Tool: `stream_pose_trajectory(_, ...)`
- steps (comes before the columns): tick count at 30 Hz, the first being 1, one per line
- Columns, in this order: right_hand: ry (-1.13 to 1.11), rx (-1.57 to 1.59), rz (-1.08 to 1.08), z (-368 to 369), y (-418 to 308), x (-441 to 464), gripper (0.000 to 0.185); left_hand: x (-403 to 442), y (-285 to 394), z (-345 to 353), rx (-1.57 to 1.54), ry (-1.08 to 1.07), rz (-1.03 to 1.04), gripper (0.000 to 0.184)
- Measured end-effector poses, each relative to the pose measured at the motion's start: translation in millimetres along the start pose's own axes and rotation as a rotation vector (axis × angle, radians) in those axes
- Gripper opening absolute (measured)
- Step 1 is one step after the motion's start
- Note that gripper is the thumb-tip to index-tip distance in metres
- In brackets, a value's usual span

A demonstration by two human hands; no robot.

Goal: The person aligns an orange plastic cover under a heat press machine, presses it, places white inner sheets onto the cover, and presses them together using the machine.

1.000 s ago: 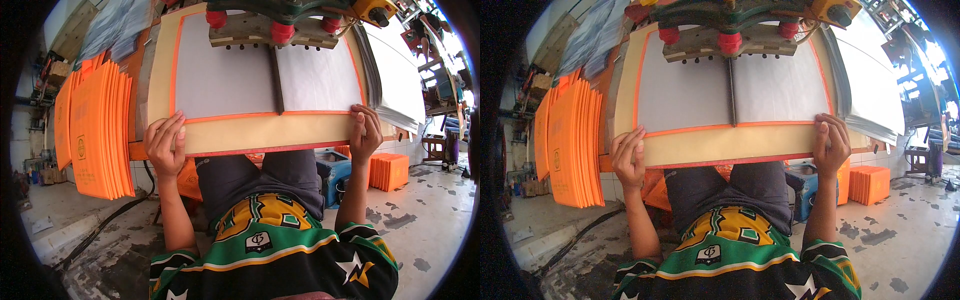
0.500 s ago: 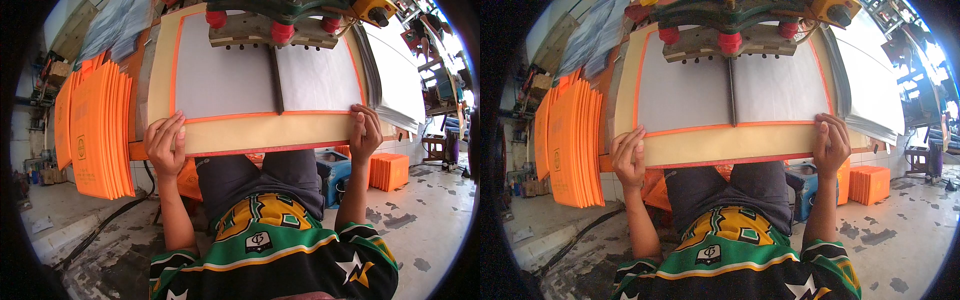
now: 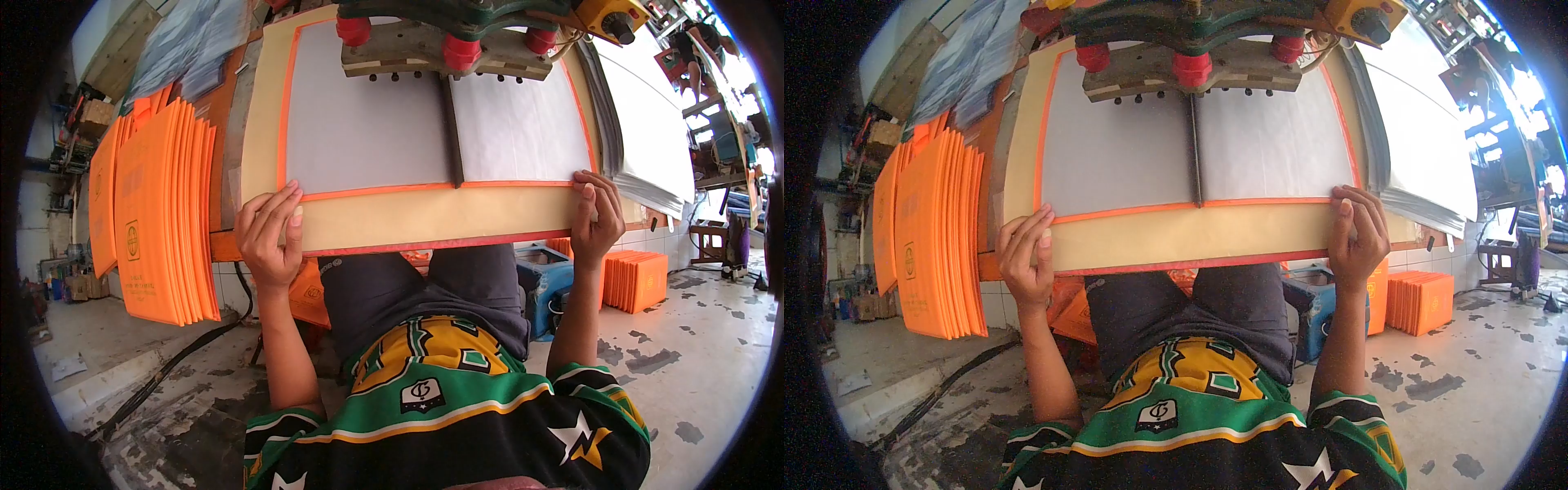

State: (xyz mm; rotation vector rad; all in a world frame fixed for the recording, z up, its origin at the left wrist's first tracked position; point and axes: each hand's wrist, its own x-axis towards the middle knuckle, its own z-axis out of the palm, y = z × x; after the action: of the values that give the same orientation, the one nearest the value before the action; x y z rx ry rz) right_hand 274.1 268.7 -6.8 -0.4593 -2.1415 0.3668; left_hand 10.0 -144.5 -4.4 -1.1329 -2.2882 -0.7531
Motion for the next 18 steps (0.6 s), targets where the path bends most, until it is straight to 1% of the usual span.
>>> stream_pose_trajectory(12, 0.008, 0.004, -0.01, 0.5, 1.7, -0.6, 0.029, 0.9, -0.6, 0.1, -0.001, 0.004, 0.011, 0.034)
stream_pose_trajectory(14, -0.025, 0.002, 0.015, -0.5, 4.1, -3.1, 0.032, 0.5, -1.1, 0.3, 0.002, 0.005, 0.012, 0.034)
stream_pose_trajectory(18, -0.032, -0.008, 0.026, -1.5, 2.5, -2.3, 0.033, 0.5, -0.3, 0.3, 0.0, 0.006, 0.011, 0.034)
